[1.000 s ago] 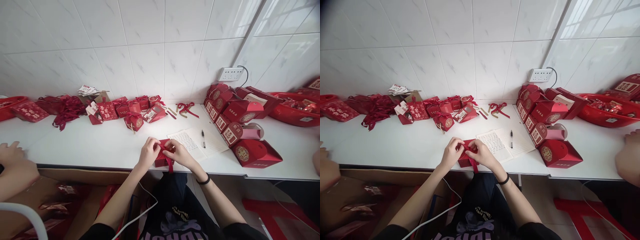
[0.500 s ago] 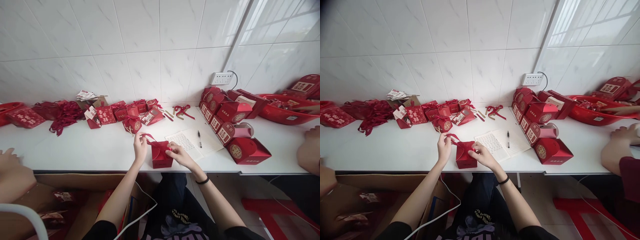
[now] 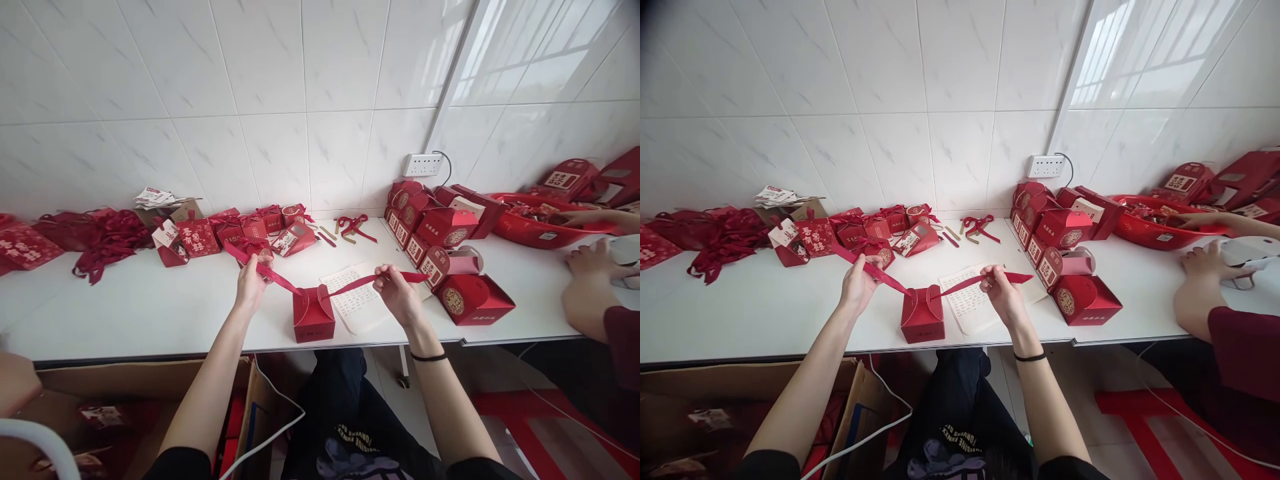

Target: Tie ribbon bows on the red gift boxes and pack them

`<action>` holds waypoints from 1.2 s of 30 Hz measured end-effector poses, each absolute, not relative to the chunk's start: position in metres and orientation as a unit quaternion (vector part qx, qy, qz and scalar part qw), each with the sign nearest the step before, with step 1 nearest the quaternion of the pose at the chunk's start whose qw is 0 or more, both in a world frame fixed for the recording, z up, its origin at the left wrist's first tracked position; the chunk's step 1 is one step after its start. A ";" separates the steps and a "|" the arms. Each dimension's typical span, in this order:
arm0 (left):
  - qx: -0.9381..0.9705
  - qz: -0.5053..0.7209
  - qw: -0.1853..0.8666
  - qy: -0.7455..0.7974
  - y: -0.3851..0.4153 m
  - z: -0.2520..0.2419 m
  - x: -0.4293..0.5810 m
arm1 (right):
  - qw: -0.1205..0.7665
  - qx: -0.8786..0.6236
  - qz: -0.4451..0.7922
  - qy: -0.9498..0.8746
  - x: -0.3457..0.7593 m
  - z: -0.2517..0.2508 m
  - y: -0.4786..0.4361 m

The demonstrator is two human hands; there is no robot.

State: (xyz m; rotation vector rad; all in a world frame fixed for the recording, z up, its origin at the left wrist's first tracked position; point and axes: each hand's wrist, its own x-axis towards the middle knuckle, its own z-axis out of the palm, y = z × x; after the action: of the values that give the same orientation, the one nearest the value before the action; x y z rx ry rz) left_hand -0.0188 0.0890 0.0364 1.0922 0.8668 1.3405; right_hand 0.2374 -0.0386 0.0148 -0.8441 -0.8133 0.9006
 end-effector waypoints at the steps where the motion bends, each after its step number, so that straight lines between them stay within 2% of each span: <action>1: 0.461 0.568 0.581 0.356 0.088 0.040 -0.018 | 0.734 -0.398 0.395 -0.384 0.238 0.019 -0.038; 5: 0.467 0.564 0.611 0.301 0.086 0.053 -0.011 | 0.722 -0.421 0.347 -0.426 0.243 0.032 -0.035; 11: 0.550 0.524 0.589 0.275 0.091 0.063 0.003 | 0.732 -0.421 0.317 -0.431 0.257 0.042 -0.045; 20: 0.610 0.442 0.589 0.292 0.083 0.036 0.004 | 0.766 -0.412 0.244 -0.428 0.280 0.044 -0.074; 24: 0.605 0.432 0.592 0.312 0.079 0.022 -0.006 | 0.772 -0.431 0.249 -0.396 0.293 0.040 -0.079; 27: 0.577 0.440 0.610 0.320 0.079 0.016 -0.011 | 0.704 -0.527 0.248 -0.406 0.300 0.029 -0.084; 30: 0.527 0.470 0.635 0.313 0.081 0.020 -0.011 | 0.560 -0.644 0.241 -0.461 0.299 0.017 -0.091; 32: 0.498 0.492 0.646 0.305 0.082 0.027 -0.009 | 0.493 -0.671 0.254 -0.492 0.295 0.011 -0.094; 34: 0.485 0.508 0.649 0.292 0.083 0.037 -0.006 | 0.490 -0.658 0.273 -0.502 0.291 0.006 -0.097; 36: 0.489 0.517 0.648 0.273 0.084 0.049 -0.003 | 0.525 -0.623 0.291 -0.501 0.288 0.001 -0.097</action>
State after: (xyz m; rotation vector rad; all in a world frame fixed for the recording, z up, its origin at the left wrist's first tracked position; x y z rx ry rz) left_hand -0.0026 0.0837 0.0486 1.1112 0.6205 1.1745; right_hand 0.2881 -0.0969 0.0013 -1.4913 -1.1975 0.6961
